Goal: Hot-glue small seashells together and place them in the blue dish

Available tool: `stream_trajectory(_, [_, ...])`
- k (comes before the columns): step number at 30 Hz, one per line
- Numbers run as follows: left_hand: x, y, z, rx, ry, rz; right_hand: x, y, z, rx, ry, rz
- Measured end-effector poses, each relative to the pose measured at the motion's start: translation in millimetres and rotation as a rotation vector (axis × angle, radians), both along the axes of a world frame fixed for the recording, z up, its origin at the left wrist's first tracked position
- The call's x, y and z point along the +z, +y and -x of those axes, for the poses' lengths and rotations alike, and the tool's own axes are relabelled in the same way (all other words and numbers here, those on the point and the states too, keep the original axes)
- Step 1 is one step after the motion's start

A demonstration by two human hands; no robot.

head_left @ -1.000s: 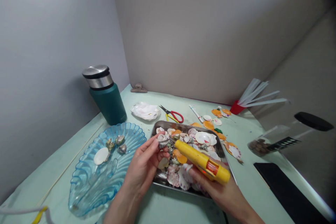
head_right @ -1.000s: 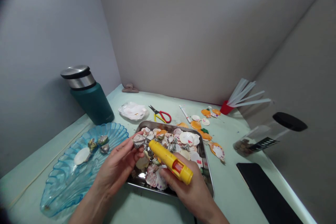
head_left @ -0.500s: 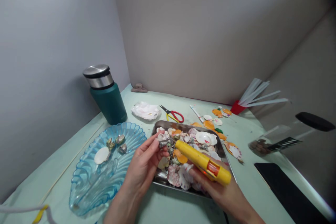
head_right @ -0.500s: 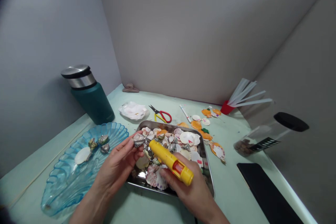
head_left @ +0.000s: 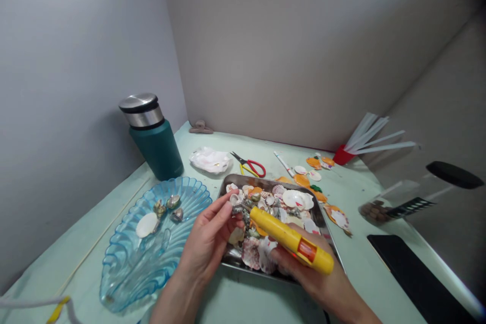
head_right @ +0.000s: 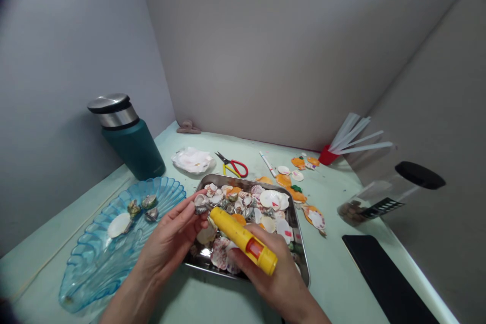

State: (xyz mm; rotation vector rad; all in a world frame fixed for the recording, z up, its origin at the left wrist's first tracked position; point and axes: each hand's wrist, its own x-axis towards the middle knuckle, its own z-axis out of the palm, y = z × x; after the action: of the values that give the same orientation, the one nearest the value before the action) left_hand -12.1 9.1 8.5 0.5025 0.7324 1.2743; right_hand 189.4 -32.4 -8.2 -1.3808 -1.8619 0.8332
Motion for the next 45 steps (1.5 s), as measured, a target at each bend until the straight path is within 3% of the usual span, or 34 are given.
stream_trajectory(12, [-2.8,-0.5,1.0,-0.007,0.035,-0.014,0.7,-0.6,1.7,-0.057,0.059,-0.118])
stream_trajectory(20, [-3.7,-0.6,0.8,-0.012,0.041,-0.014,-1.0,-3.4,8.0,-0.147,0.108,-0.047])
stream_trajectory(28, [-5.9,-1.0,1.2,-0.035,0.03,-0.034,6.0,-2.1,6.4,-0.1,0.091,-0.03])
stream_trajectory(38, [-7.1,-3.4,1.8,0.005,0.16,-0.067,-0.2,-2.9,7.9,-0.12,0.099,-0.041])
stream_trajectory(45, [-13.3,-1.9,1.6,0.045,0.255,-0.152,13.8,-1.1,8.8,-0.002,0.036,0.039])
